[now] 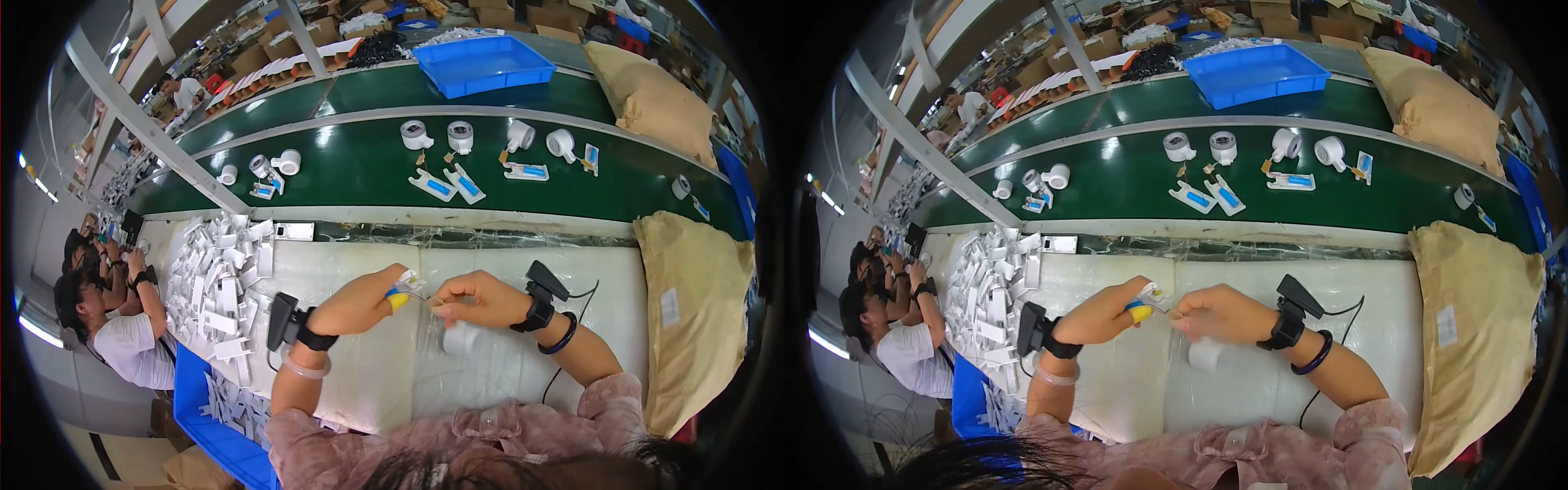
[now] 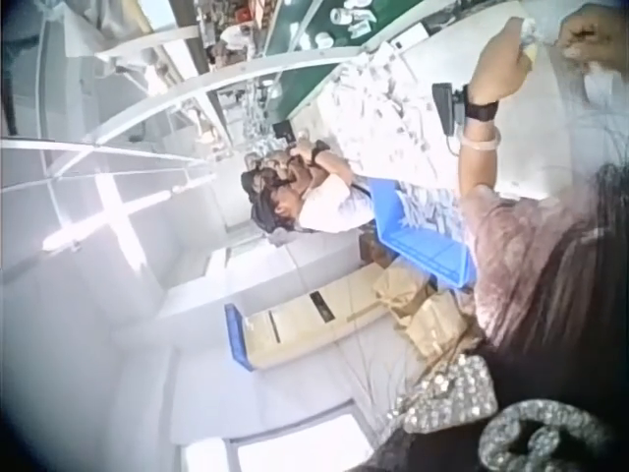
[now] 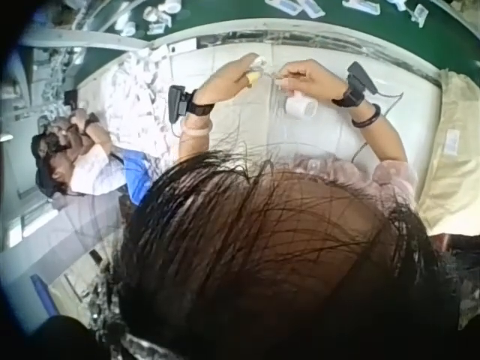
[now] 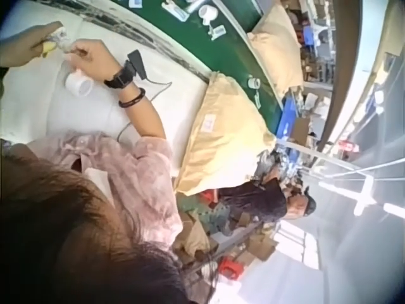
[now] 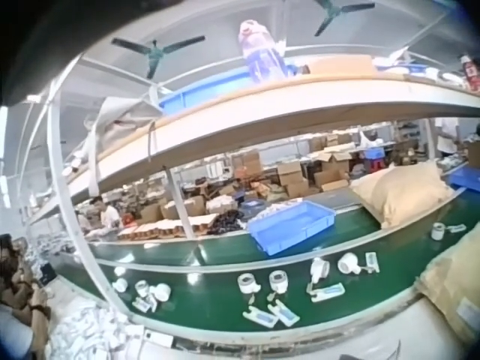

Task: Assembling small electronic components into plastic housings on a factory production line.

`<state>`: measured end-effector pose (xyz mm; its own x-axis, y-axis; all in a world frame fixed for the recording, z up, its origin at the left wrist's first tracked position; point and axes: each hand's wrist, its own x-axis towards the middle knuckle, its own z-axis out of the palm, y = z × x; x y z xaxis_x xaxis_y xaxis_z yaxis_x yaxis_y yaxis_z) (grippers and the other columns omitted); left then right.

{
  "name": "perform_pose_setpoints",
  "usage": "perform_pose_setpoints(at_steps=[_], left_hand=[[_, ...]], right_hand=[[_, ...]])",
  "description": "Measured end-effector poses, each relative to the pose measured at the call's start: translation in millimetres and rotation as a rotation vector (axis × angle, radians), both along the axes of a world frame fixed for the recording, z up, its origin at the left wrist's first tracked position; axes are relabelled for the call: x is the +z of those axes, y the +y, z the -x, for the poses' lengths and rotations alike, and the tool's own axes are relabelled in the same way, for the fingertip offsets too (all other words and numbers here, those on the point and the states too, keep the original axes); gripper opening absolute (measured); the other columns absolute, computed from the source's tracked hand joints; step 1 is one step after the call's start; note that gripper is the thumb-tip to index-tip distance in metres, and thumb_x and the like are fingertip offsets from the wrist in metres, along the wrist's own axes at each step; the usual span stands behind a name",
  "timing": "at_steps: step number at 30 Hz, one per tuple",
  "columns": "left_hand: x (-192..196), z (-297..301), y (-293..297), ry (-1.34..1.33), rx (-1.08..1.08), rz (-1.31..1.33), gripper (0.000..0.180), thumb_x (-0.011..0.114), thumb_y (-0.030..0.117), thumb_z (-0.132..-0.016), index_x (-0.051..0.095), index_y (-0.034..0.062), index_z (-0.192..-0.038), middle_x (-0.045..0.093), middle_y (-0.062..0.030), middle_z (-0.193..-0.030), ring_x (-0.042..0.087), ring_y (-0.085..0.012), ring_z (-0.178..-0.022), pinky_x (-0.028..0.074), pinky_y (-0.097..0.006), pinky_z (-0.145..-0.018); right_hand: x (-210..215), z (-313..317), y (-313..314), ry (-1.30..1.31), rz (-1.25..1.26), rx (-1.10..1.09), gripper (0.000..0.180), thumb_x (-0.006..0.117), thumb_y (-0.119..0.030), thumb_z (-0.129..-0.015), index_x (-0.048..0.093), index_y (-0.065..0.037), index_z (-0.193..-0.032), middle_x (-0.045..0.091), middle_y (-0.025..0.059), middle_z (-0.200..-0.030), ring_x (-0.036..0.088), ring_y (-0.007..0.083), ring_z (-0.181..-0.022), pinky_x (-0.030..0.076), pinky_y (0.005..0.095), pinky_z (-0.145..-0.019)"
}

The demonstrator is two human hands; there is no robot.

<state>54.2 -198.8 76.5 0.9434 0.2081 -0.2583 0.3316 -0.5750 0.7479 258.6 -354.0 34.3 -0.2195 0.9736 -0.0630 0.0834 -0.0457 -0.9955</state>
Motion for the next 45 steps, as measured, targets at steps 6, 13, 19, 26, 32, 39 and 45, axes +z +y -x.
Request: perform_pose_setpoints(at_steps=[6,13,19,26,32,39,45], left_hand=[[-23.3,-31.0,-42.1,-0.334,0.177,-0.436,0.043,0.057,0.001,-0.084,0.045,0.0067,-0.125,0.061,-0.022,-0.105,0.059,-0.0447,-0.093,0.049,-0.047,-0.075],[-52.4,-44.7,-67.0,-0.496,0.455,0.235,0.03,0.052,0.007,-0.093,0.046,0.0043,-0.122,0.062,-0.0156,-0.094,0.063,-0.0302,-0.075,0.051,-0.039,-0.06],[-66.2,-58.0,-75.3,-0.471,0.583,0.849,0.022,0.044,0.011,-0.098,0.048,0.0049,-0.119,0.059,-0.0081,-0.086,0.057,-0.0132,-0.059,0.05,-0.029,-0.048],[-78.4,-61.9,-87.6,-0.496,0.531,0.886,0.027,0.043,0.004,-0.095,0.046,0.0033,-0.121,0.058,-0.0077,-0.09,0.057,-0.0136,-0.064,0.051,-0.029,-0.051],[-77.0,-58.3,-95.4,-0.496,0.448,0.823,0.036,0.043,-0.001,-0.091,0.042,0.0035,-0.127,0.055,-0.0062,-0.092,0.055,-0.0121,-0.071,0.05,-0.028,-0.059],[-75.2,-58.7,-100.7,-0.494,0.418,0.688,0.042,0.04,-0.004,-0.088,0.04,0.0027,-0.13,0.054,-0.0056,-0.088,0.052,-0.0109,-0.07,0.048,-0.027,-0.061],[-76.4,-60.9,-102.6,-0.544,0.432,0.633,0.031,0.049,0.003,-0.086,0.043,0.0002,-0.116,0.058,-0.0081,-0.084,0.055,-0.0104,-0.067,0.047,-0.026,-0.056]], right_hand=[[-17.8,-14.1,-21.5,0.349,0.113,-0.085,0.016,0.06,-0.015,-0.096,0.066,-0.001,-0.1,0.065,0.0026,-0.078,0.059,0.0084,-0.067,0.048,0.0254,-0.069],[-15.0,-12.6,-32.7,-0.774,-0.502,-0.696,0.007,0.07,-0.004,-0.08,0.066,-0.006,-0.085,0.066,0.0051,-0.077,0.062,0.0215,-0.071,0.048,0.0342,-0.067],[-27.3,-12.6,-33.2,-0.656,-0.735,-0.802,0.015,0.071,0.001,-0.076,0.065,-0.006,-0.089,0.068,0.0069,-0.085,0.062,0.0287,-0.078,0.047,0.0357,-0.074],[-31.0,-13.4,-40.5,-0.573,-0.724,-0.684,0.018,0.07,0.002,-0.077,0.065,-0.006,-0.092,0.068,0.0068,-0.087,0.062,0.0269,-0.08,0.047,0.0361,-0.075],[-34.2,-13.3,-40.0,-0.537,-0.769,-0.662,0.021,0.072,0.002,-0.073,0.066,-0.008,-0.091,0.066,0.0066,-0.088,0.061,0.0258,-0.08,0.046,0.0358,-0.076],[-39.6,-17.1,-41.9,-0.58,-0.848,-0.628,0.026,0.074,0.003,-0.069,0.068,-0.009,-0.091,0.064,0.0053,-0.091,0.059,0.0265,-0.082,0.046,0.0363,-0.075],[-41.6,-18.6,-42.6,-0.584,-0.851,-0.634,0.028,0.075,0.003,-0.069,0.068,-0.01,-0.092,0.064,0.0049,-0.091,0.058,0.0266,-0.083,0.046,0.0368,-0.074]])
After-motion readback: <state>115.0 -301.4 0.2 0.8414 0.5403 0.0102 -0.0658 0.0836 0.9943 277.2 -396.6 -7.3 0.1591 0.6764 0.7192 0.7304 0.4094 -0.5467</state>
